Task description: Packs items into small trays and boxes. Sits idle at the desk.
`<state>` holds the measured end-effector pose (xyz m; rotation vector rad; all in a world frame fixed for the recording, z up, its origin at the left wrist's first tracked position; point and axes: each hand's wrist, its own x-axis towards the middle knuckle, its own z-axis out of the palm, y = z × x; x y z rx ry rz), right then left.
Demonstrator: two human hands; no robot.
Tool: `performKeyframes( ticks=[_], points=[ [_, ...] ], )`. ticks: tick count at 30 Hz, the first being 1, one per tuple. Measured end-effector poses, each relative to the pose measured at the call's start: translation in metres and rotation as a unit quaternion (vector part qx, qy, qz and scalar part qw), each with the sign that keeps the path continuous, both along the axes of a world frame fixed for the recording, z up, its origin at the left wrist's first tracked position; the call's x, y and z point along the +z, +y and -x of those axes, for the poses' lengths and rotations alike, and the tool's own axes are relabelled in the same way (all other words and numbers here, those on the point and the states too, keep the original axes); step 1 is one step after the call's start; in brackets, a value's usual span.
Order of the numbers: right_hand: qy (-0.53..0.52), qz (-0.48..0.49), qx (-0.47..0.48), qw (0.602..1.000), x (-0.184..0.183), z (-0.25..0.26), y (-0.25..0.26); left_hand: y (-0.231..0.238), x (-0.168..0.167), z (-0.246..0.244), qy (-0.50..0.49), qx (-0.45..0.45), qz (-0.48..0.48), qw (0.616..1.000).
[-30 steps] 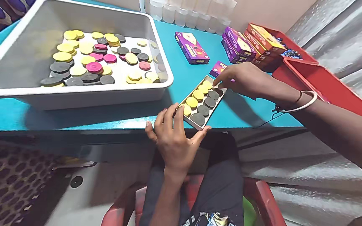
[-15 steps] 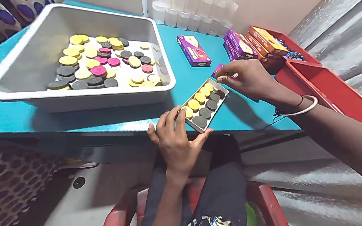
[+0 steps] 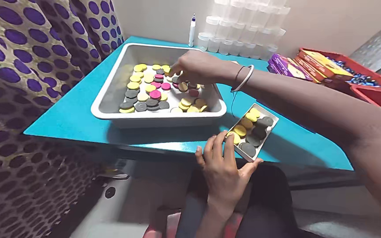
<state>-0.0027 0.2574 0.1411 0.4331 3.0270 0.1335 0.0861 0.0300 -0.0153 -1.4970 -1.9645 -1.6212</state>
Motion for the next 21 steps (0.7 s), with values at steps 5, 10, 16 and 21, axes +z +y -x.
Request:
performKeyframes(
  ticks=[5,10,16,21],
  points=[
    [-0.013,0.026,0.078,0.997,-0.024,0.036,-0.007,0.000,-0.001,0.001,-0.003,-0.002,0.000,1.000],
    [-0.043,0.016,0.071,0.996,-0.020,0.028,-0.018,0.000,-0.002,0.001,-0.002,-0.001,-0.002,1.000],
    [0.003,0.046,0.055,0.997,-0.018,-0.005,-0.023,0.000,-0.006,0.001,0.016,-0.008,0.002,1.000],
    [0.271,0.040,-0.072,0.959,0.035,-0.093,-0.048,0.001,-0.009,0.001,0.015,-0.014,0.001,1.000]
  ],
)
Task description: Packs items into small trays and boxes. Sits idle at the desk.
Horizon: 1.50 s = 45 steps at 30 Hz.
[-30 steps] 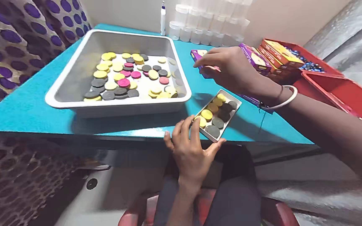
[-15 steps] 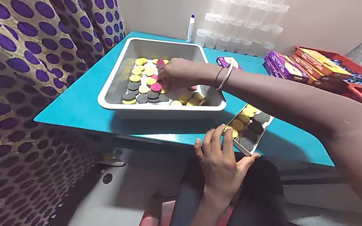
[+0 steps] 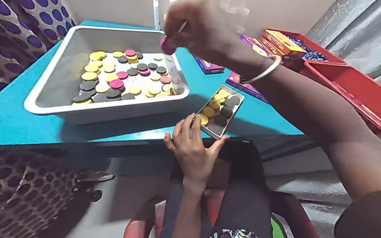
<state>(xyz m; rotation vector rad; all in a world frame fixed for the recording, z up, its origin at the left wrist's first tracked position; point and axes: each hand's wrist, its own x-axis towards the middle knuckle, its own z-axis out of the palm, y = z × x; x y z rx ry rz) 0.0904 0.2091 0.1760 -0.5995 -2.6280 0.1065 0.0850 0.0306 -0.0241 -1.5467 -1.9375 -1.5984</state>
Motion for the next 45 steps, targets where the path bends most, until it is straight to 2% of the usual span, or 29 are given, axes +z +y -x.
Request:
performKeyframes(
  ticks=[2,6,9,13,17,20,22,24,30,37,40,42,45],
  points=[
    [-0.006,-0.004,-0.069,0.998,0.009,-0.060,-0.006,0.000,0.001,0.001,-0.003,0.000,0.000,1.000],
    [-0.095,0.052,-0.125,0.986,-0.017,-0.151,-0.012,0.001,0.002,0.001,-0.003,0.003,-0.006,1.000],
    [-0.077,0.091,-0.142,0.983,-0.045,-0.172,-0.006,0.001,0.001,0.002,0.000,0.002,-0.005,1.000],
    [-0.027,0.072,-0.185,0.980,-0.063,-0.175,0.001,0.001,0.001,0.003,0.009,0.001,-0.002,1.000],
    [-0.103,0.024,-0.229,0.968,-0.057,-0.202,0.007,-0.003,0.003,0.005,0.017,-0.007,0.013,1.000],
    [-0.185,0.058,-0.292,0.937,-0.070,-0.240,0.014,-0.009,0.009,0.005,0.009,-0.021,0.031,0.999],
    [-0.198,0.079,-0.331,0.919,-0.088,-0.261,0.015,-0.011,0.010,0.006,0.002,-0.020,0.027,0.999],
    [-0.169,0.059,-0.345,0.921,-0.097,-0.270,0.009,-0.012,0.010,0.008,-0.001,-0.020,0.027,0.999],
    [-0.073,0.056,-0.256,0.962,-0.084,-0.262,-0.009,-0.012,0.011,0.008,-0.005,-0.030,0.035,0.999],
    [-0.102,0.050,-0.259,0.959,-0.085,-0.252,-0.011,-0.011,0.011,0.008,-0.018,-0.031,0.035,0.999],
    [-0.071,0.023,-0.272,0.959,-0.081,-0.250,-0.013,-0.012,0.010,0.008,-0.018,-0.032,0.037,0.999],
    [-0.042,0.004,-0.223,0.974,-0.078,-0.247,-0.012,-0.012,0.011,0.007,-0.011,-0.037,0.034,0.999],
    [-0.036,0.003,-0.091,0.995,-0.078,-0.236,-0.006,-0.012,0.011,0.008,0.021,-0.047,0.042,0.998]
  ],
)
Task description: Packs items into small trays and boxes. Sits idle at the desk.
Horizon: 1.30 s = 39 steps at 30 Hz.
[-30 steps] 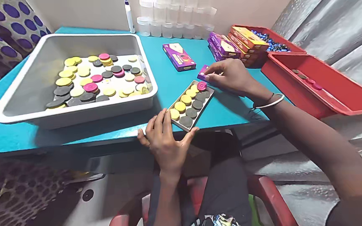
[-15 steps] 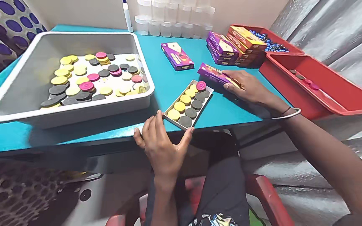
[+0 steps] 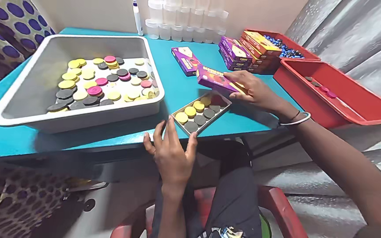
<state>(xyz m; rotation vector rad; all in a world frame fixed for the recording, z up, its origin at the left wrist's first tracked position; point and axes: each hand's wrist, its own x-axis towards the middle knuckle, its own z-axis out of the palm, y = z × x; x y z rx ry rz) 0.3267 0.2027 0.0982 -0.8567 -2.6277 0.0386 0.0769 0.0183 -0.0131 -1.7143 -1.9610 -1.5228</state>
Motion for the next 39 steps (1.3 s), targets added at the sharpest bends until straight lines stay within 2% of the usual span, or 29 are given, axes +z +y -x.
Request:
performKeyframes(
  ticks=[4,8,12,15,19,24,27,29,31,33,35,37,39],
  points=[
    [-0.013,0.054,0.120,0.991,-0.012,0.020,0.002,0.004,-0.005,0.002,0.013,0.016,-0.010,1.000],
    [0.005,0.078,0.146,0.986,-0.019,0.031,-0.014,0.007,-0.007,0.001,0.019,0.031,-0.014,0.999],
    [-0.051,0.016,0.093,0.994,-0.024,0.039,-0.051,0.008,-0.008,0.001,0.015,0.038,-0.027,0.999],
    [-0.047,-0.007,0.044,0.998,-0.036,0.039,-0.067,0.009,-0.009,-0.001,0.016,0.038,-0.030,0.999],
    [-0.055,-0.040,0.012,0.998,-0.043,0.040,-0.079,0.008,-0.008,0.002,0.074,0.027,0.015,0.997],
    [-0.075,-0.072,-0.052,0.993,-0.053,0.045,-0.104,0.000,0.005,0.006,0.089,0.011,0.086,0.992],
    [0.049,-0.143,-0.070,0.986,-0.077,0.039,-0.125,0.002,0.009,0.004,0.089,0.016,0.079,0.993],
    [0.181,-0.148,-0.067,0.970,-0.093,0.033,-0.140,0.006,0.012,0.002,0.078,0.008,0.051,0.996],
    [0.252,-0.145,-0.065,0.955,-0.102,0.030,-0.152,0.005,0.014,-0.006,0.086,-0.004,0.025,0.996],
    [0.287,-0.154,-0.082,0.942,-0.109,0.032,-0.163,-0.002,0.017,-0.017,0.134,-0.076,0.015,0.988],
    [0.317,-0.163,-0.083,0.931,-0.115,0.032,-0.176,-0.012,0.017,-0.033,0.205,-0.135,0.050,0.968],
    [0.382,-0.162,-0.037,0.909,-0.124,0.032,-0.190,-0.018,0.012,-0.045,0.224,-0.135,0.068,0.963],
    [0.439,-0.138,0.044,0.887,-0.131,0.033,-0.206,-0.017,0.010,-0.056,0.204,-0.117,0.040,0.971]
  ],
)
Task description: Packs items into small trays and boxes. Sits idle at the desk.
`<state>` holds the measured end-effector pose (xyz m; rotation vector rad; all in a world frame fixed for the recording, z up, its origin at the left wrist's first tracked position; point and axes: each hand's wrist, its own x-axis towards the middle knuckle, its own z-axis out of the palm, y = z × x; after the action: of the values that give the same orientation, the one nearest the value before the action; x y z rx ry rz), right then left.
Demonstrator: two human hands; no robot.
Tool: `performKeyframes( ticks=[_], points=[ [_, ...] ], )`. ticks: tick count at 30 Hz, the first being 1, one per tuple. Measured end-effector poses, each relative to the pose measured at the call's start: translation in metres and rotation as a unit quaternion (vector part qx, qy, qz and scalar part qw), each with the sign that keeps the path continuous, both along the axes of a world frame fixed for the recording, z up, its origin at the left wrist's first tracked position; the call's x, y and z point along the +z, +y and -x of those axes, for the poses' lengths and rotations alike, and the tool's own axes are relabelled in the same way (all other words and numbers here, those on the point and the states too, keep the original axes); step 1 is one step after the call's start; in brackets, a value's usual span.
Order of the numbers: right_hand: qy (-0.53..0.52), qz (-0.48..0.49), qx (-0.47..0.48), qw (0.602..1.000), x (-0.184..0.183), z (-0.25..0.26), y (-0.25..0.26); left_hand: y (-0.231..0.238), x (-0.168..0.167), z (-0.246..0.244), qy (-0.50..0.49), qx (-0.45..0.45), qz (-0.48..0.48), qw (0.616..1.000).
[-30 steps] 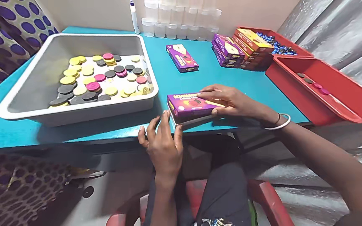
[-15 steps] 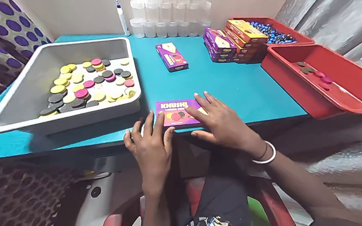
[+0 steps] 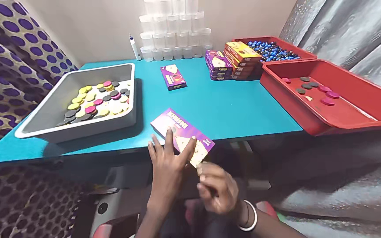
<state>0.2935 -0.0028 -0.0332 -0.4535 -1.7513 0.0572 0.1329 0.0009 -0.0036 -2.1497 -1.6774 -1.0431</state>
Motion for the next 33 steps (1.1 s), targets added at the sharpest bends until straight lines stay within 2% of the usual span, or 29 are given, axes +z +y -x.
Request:
performKeyframes(
  ticks=[2,4,6,8,11,13,16,19,22,25,28,30,32,33],
  points=[
    [-0.001,0.005,0.113,0.994,-0.007,-0.003,-0.017,0.004,0.002,-0.011,-0.020,-0.005,-0.051,0.998],
    [-0.014,-0.006,0.168,0.986,-0.020,-0.001,-0.027,0.010,0.009,-0.016,-0.044,-0.035,-0.073,0.996],
    [-0.085,-0.022,0.158,0.984,-0.031,-0.002,-0.024,0.025,0.027,-0.014,-0.083,-0.075,-0.082,0.990],
    [-0.151,-0.027,0.101,0.983,-0.042,0.000,-0.014,0.055,0.056,-0.009,-0.057,-0.116,-0.088,0.988],
    [-0.182,0.001,0.030,0.983,-0.057,-0.002,0.016,0.141,0.104,-0.007,0.063,-0.156,-0.104,0.980],
    [-0.194,0.025,-0.013,0.981,-0.061,-0.008,0.035,0.215,0.128,-0.009,0.101,-0.158,-0.099,0.977],
    [-0.206,0.049,-0.076,0.974,-0.064,-0.023,0.052,0.315,0.140,-0.020,0.037,-0.202,-0.062,0.977],
    [-0.213,0.065,-0.107,0.969,-0.065,-0.030,0.056,0.376,0.129,-0.032,-0.007,-0.239,-0.029,0.971],
    [-0.211,0.083,-0.100,0.969,-0.064,-0.031,0.055,0.394,0.114,-0.045,-0.009,-0.243,0.028,0.969],
    [-0.223,0.118,-0.060,0.966,-0.058,-0.028,0.054,0.402,0.115,-0.049,0.067,-0.267,0.102,0.956],
    [-0.244,0.139,-0.024,0.960,-0.056,-0.025,0.046,0.405,0.123,-0.049,0.008,-0.350,0.196,0.916],
    [-0.256,0.154,-0.011,0.954,-0.053,-0.025,0.041,0.395,0.133,-0.052,-0.032,-0.361,0.243,0.900],
    [-0.261,0.163,-0.007,0.952,-0.053,-0.024,0.039,0.385,0.137,-0.055,-0.049,-0.340,0.255,0.904],
    [-0.264,0.166,-0.007,0.950,-0.054,-0.024,0.040,0.381,0.141,-0.055,-0.027,-0.312,0.249,0.916]
  ],
)
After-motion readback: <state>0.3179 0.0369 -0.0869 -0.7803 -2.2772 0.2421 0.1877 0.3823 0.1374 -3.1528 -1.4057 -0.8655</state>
